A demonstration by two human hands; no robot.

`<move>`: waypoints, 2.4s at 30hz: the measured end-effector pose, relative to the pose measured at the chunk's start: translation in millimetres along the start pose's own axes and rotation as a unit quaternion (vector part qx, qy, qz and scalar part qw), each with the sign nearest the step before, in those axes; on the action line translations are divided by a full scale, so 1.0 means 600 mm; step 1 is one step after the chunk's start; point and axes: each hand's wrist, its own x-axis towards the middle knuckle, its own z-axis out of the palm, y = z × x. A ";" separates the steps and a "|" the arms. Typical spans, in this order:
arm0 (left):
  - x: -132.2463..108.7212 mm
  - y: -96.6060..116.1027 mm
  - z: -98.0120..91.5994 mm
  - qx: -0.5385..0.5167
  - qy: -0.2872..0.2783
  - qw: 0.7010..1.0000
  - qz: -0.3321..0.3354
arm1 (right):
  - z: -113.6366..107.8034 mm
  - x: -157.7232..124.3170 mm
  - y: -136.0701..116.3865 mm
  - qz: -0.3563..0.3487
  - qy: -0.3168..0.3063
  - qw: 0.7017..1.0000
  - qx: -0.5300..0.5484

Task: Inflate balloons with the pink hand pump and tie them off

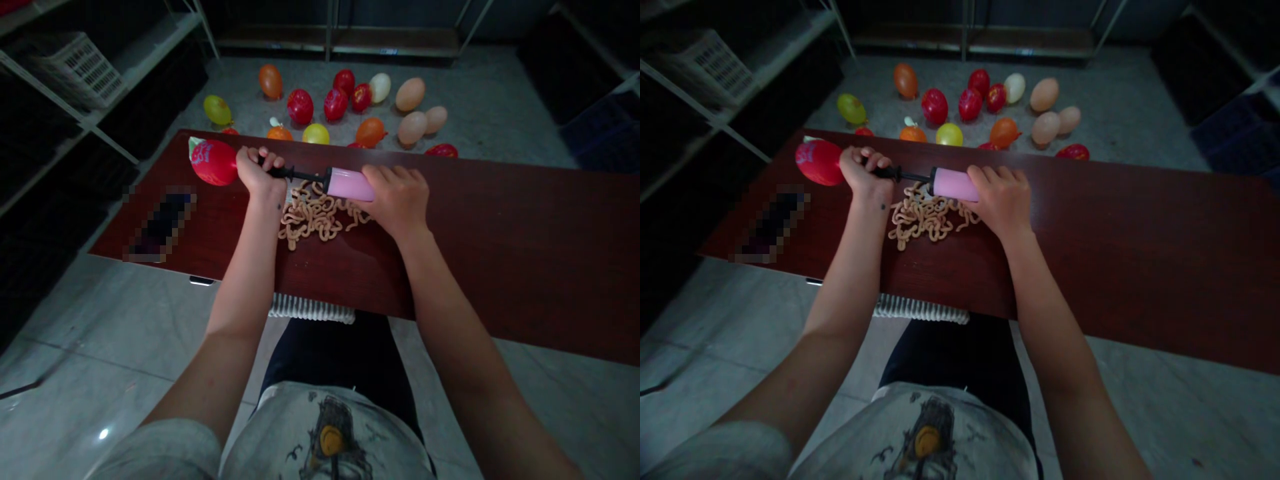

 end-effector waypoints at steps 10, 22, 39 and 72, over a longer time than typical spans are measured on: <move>0.007 0.045 0.002 -0.019 0.017 1.000 0.010 | -0.008 -0.010 0.048 0.047 0.029 0.998 -0.026; -0.051 0.037 0.027 -0.058 0.022 0.998 0.012 | 0.017 -0.013 0.039 0.052 0.017 0.998 0.009; -0.080 -0.041 0.038 0.006 0.004 0.998 -0.056 | 0.017 -0.013 -0.028 -0.011 0.016 1.000 0.019; -0.037 0.041 0.016 -0.032 0.035 0.999 0.024 | -0.007 -0.018 0.036 0.066 0.041 0.997 -0.007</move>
